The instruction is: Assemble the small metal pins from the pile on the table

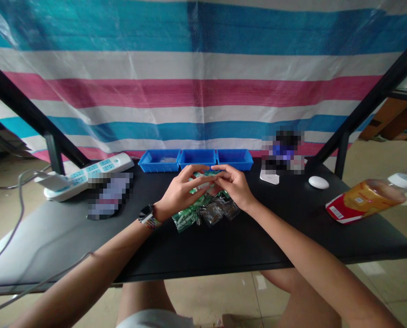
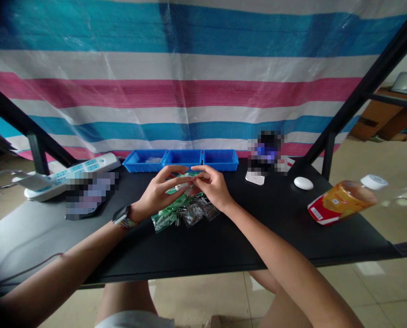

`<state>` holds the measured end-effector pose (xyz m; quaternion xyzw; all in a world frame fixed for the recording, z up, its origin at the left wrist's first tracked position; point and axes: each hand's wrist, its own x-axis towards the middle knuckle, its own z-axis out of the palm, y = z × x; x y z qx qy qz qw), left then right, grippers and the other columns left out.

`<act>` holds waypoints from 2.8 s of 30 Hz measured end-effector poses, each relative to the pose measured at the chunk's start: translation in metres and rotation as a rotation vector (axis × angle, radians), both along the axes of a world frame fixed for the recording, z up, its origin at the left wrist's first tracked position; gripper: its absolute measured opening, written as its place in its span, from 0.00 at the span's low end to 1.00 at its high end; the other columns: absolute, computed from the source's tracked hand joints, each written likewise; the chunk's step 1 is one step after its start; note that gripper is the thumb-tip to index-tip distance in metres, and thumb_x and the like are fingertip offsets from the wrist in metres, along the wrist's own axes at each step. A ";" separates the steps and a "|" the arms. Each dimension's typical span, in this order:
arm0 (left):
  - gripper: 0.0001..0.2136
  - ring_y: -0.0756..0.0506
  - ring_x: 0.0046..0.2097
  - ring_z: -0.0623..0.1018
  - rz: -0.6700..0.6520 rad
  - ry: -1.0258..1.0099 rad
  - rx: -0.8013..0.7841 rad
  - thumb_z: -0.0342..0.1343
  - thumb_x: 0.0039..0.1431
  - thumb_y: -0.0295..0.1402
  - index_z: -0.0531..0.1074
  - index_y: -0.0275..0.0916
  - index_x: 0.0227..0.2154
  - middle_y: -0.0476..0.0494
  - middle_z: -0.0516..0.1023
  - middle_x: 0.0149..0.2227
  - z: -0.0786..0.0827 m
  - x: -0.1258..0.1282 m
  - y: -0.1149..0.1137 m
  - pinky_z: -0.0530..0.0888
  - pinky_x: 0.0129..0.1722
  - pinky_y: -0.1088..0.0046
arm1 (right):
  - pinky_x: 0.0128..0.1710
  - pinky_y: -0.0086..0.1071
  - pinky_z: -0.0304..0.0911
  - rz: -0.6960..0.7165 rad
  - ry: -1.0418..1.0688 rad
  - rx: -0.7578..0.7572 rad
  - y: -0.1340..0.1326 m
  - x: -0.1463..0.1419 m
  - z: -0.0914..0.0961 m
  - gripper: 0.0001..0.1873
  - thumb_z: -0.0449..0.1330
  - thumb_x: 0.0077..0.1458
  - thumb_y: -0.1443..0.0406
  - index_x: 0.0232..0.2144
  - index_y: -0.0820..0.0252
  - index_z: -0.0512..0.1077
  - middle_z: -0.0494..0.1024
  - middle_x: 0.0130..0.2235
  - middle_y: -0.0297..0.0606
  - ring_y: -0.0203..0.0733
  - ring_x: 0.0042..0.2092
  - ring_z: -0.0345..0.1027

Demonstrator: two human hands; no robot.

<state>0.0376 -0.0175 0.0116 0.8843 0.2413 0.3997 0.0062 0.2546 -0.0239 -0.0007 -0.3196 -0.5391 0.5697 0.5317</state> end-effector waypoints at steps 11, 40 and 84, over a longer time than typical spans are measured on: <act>0.05 0.44 0.41 0.80 0.087 -0.147 -0.151 0.57 0.73 0.36 0.75 0.41 0.42 0.43 0.81 0.39 -0.008 0.003 0.004 0.78 0.43 0.67 | 0.30 0.34 0.73 0.003 -0.094 0.112 -0.003 0.000 -0.001 0.21 0.70 0.57 0.48 0.42 0.56 0.77 0.81 0.37 0.36 0.41 0.33 0.77; 0.10 0.43 0.40 0.80 0.526 -0.446 -0.243 0.61 0.67 0.36 0.81 0.41 0.47 0.44 0.84 0.38 -0.011 -0.037 0.053 0.75 0.45 0.65 | 0.57 0.49 0.70 -0.079 -0.913 0.829 0.004 0.016 -0.006 0.16 0.64 0.56 0.73 0.47 0.57 0.77 0.81 0.49 0.45 0.53 0.54 0.72; 0.05 0.44 0.44 0.82 0.045 -0.138 -0.102 0.58 0.72 0.33 0.77 0.40 0.46 0.42 0.83 0.41 -0.014 -0.002 0.015 0.79 0.46 0.67 | 0.28 0.32 0.73 -0.053 -0.144 0.115 0.006 0.000 -0.012 0.16 0.72 0.53 0.58 0.42 0.56 0.78 0.82 0.40 0.39 0.41 0.34 0.77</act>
